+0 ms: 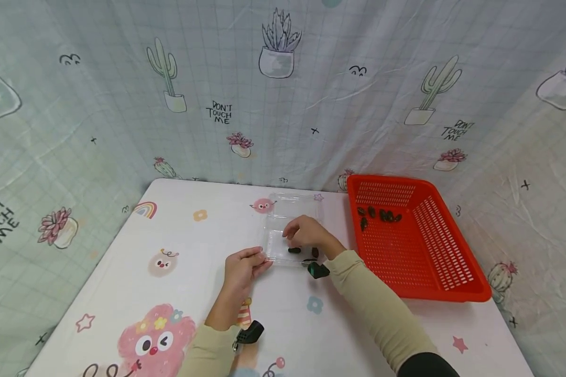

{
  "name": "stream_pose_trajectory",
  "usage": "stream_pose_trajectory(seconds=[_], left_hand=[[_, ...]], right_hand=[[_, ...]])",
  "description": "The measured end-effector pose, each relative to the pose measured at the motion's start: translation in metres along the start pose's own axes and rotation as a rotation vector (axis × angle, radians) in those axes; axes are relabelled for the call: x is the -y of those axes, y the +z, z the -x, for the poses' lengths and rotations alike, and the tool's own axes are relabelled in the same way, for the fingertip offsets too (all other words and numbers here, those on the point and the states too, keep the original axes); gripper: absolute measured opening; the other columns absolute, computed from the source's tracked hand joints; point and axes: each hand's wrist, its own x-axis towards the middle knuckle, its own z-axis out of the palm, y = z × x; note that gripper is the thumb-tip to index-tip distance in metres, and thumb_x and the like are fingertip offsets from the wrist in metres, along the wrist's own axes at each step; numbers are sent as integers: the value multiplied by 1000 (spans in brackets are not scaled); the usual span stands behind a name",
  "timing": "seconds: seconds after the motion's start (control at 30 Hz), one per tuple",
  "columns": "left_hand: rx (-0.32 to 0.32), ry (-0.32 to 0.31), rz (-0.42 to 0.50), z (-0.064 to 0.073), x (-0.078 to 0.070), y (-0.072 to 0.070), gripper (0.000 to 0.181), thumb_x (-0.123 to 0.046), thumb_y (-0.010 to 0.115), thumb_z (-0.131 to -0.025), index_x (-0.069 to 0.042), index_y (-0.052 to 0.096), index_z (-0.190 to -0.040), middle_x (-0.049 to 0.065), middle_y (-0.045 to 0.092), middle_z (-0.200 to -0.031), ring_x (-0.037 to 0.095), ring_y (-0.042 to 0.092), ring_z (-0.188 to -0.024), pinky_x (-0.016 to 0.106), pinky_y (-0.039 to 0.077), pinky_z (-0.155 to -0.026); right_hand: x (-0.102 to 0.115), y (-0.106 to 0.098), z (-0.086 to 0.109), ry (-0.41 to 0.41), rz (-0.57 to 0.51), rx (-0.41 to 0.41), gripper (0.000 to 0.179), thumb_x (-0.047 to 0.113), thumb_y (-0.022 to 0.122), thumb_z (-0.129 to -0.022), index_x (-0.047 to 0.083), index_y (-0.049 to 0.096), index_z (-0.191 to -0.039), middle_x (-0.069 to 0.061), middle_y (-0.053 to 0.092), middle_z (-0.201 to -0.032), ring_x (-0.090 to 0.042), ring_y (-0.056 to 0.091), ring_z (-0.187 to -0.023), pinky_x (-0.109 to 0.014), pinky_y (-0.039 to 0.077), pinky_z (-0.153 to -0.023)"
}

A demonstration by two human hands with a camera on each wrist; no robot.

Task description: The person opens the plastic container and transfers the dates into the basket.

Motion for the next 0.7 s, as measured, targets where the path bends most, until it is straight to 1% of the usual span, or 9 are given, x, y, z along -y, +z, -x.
stream_pose_trajectory(seconds=[0.07,0.2,0.3,0.43,0.57,0.7], left_hand=[[4,1,4,0,0,1,36,11,60,-97,22,55,-131,11,65,-89,14,72,-75,28,69,-76],[15,0,6,0,0,1,37,11,60,-97,22,55,-131,12,65,-92,15,72,-76,29,69,-77],[18,0,3,0,1,1,36,10,61,-97,22,55,-130,13,65,-93,15,72,-77,29,68,-77],[16,2,6,0,2,2,35,11,60,-97,22,55,-130,14,65,-94,15,72,-77,28,68,-77],[20,16,11,1,3,2,37,12,60,-96,23,54,-131,14,64,-95,15,72,-76,28,68,-77],[22,32,19,2,5,0,39,12,61,-96,24,53,-131,15,64,-96,16,73,-77,28,69,-78]], right_hand=[[-3,3,0,-19,76,-5,23,-1,78,-81,5,79,-103,-2,68,-86,-13,58,-76,-21,47,-62],[-10,10,0,-13,139,4,22,-4,82,-78,8,79,-96,-1,66,-83,-14,57,-78,-21,47,-64],[-15,13,-1,-8,178,-17,18,-3,83,-77,11,78,-88,0,65,-79,-15,57,-78,-21,46,-64],[-18,16,-3,8,208,-62,15,2,87,-77,13,77,-80,1,66,-77,-16,56,-76,-22,45,-61],[-17,17,-3,34,212,-98,14,4,89,-77,14,79,-78,1,70,-79,-16,58,-77,-22,47,-62],[-16,19,-4,37,210,-119,13,5,89,-77,14,80,-77,1,73,-80,-16,59,-78,-22,50,-66]])
